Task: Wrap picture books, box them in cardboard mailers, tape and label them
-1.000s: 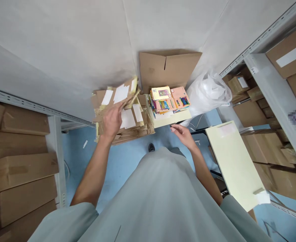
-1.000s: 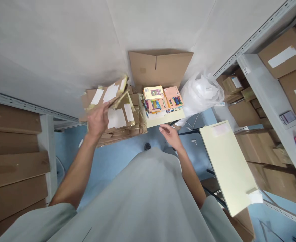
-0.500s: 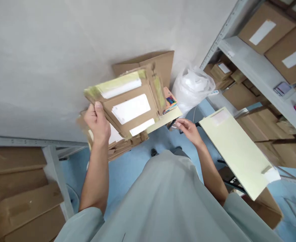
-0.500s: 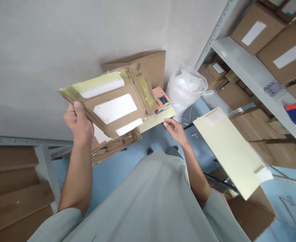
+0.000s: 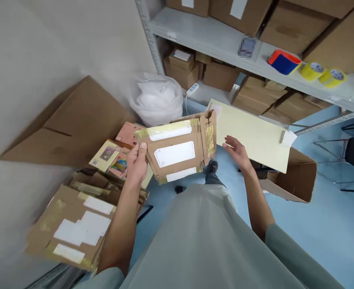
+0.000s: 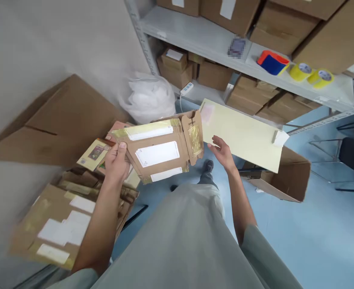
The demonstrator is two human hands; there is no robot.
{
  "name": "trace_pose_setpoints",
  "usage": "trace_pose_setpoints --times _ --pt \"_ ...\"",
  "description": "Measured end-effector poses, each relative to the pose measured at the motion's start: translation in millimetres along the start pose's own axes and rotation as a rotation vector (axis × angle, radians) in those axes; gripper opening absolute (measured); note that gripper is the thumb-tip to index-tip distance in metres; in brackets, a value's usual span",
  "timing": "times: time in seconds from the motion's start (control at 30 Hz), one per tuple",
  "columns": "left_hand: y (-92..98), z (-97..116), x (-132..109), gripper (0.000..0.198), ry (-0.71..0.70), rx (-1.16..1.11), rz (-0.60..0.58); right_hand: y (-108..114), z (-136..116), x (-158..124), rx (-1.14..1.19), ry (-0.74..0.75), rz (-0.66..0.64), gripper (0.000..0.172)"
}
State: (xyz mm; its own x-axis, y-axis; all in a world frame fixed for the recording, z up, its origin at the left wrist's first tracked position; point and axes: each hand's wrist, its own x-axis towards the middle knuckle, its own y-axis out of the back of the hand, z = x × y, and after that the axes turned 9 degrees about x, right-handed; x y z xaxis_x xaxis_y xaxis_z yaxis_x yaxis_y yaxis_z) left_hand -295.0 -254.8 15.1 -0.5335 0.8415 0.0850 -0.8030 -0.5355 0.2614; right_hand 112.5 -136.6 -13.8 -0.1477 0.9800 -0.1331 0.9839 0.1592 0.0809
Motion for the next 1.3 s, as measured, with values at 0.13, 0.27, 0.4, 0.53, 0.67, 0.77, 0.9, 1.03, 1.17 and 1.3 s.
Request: trace_pose_setpoints --times 0.13,0.27,0.4,0.53,0.67,0.77,0.9,1.03,1.17,1.3 --pt "-68.2 17 29 0.068 0.042 -0.056 -0.126 49 23 25 0.076 -0.077 0.026 0.107" --pt "-152.1 34 60 0.069 0.085 -0.054 -0.257 96 41 64 0.195 -0.120 0.033 0.099" --pt "-244.4 47 89 0.068 0.097 -0.070 -0.343 150 51 103 0.290 -0.135 0.061 0.080" --pt "-322.3 54 112 0.066 0.101 -0.012 -0.433 207 59 130 0.310 -0.212 0.104 0.058" --pt "-379.1 52 129 0.073 0.066 0.112 -0.624 254 68 144 0.316 -0.220 0.154 0.054" --pt "-411.9 44 136 0.076 0.076 0.122 -0.673 280 76 148 0.319 -0.211 0.170 0.054" --pt "-442.7 36 142 0.078 0.136 0.098 -0.705 299 85 147 0.325 -0.192 0.206 0.053" --pt "-460.9 32 147 0.078 0.188 0.072 -0.780 305 93 139 0.303 -0.176 0.264 0.055" --pt "-473.4 23 149 0.072 0.224 0.116 -0.852 304 104 125 0.281 -0.194 0.323 0.054" --pt "-481.1 11 143 0.065 0.169 0.148 -0.929 299 114 113 0.263 -0.197 0.434 0.054"
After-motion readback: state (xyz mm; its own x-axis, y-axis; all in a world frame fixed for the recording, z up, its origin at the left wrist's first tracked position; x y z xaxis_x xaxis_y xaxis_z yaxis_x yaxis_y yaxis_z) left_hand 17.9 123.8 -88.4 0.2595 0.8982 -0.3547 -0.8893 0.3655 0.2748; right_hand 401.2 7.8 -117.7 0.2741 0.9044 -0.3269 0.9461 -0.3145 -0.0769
